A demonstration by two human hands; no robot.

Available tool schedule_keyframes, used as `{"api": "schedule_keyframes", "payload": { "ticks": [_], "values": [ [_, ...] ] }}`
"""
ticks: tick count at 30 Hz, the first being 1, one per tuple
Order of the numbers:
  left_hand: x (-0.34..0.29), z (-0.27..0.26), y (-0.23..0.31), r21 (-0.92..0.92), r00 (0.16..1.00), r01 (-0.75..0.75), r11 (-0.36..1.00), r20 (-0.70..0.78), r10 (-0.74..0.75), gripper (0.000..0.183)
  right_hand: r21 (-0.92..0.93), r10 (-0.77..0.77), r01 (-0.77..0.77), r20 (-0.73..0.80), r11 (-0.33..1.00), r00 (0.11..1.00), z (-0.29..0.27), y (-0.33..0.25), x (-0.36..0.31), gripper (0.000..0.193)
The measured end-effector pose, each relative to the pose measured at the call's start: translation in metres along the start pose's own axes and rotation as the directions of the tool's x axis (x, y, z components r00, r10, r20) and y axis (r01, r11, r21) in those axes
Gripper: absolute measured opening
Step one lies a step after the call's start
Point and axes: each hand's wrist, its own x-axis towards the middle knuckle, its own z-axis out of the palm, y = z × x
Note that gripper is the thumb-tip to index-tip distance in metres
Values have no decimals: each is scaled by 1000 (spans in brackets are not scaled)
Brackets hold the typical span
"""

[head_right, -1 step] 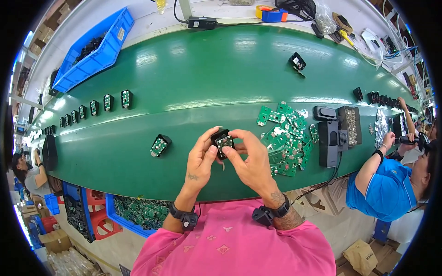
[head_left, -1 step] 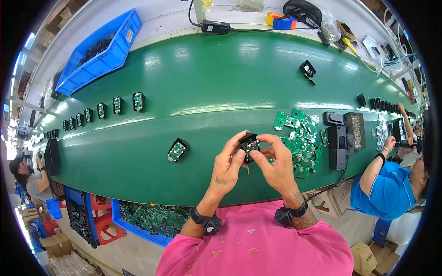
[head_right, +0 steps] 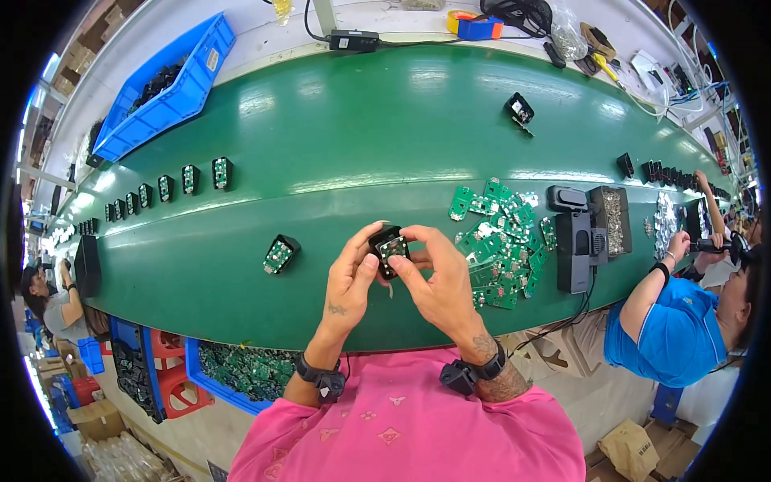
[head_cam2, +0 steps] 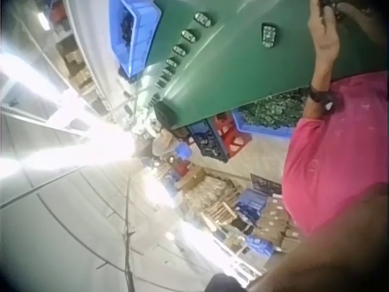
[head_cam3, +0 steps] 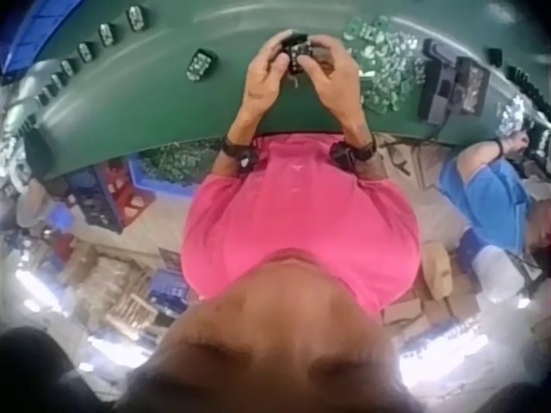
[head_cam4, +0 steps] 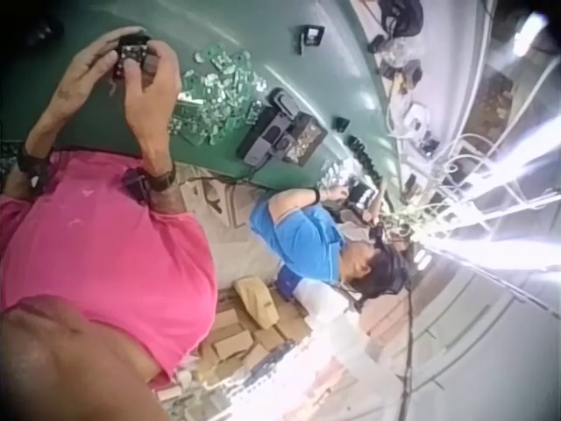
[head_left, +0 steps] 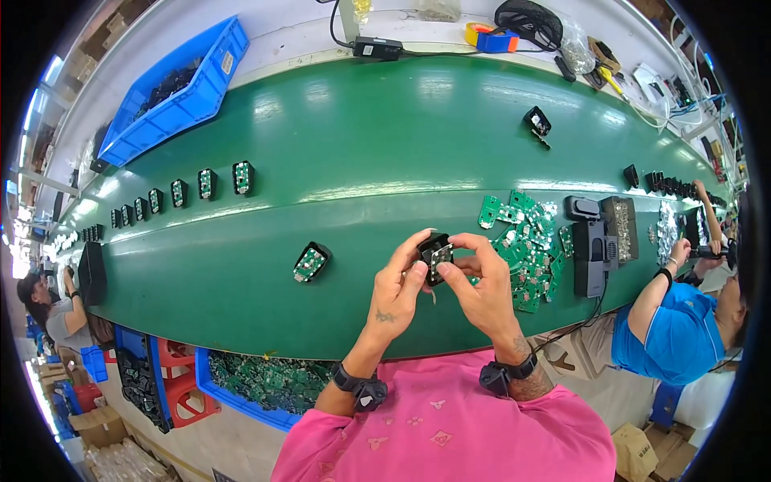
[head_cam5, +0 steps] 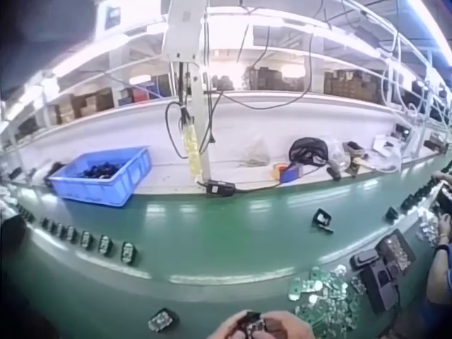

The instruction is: The person picks up a black plastic housing and a green circuit board, fits the board into the housing by hand, and places the assembled unit onto the conveyor belt.

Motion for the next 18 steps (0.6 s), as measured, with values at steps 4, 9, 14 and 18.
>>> {"api": "schedule_keyframes", "payload": {
  "ticks": [4,9,14,18],
  "values": [
    [-2,1,0,-1,1000,11,1000,15,-11,45,-52,-82,83,18,995,996,-2,-1,-1,33],
    [1,9,2,-116,999,41,992,35,-37,43,251,47,-55,38,966,998,-11,6,-2,26],
    [2,19,6,-33,997,40,999,63,-38,43,401,35,-57,63,914,997,-24,18,-4,14],
    [4,30,9,-9,996,61,998,66,-61,43,245,-21,15,21,969,1000,-35,16,-5,9]
  ]
}}
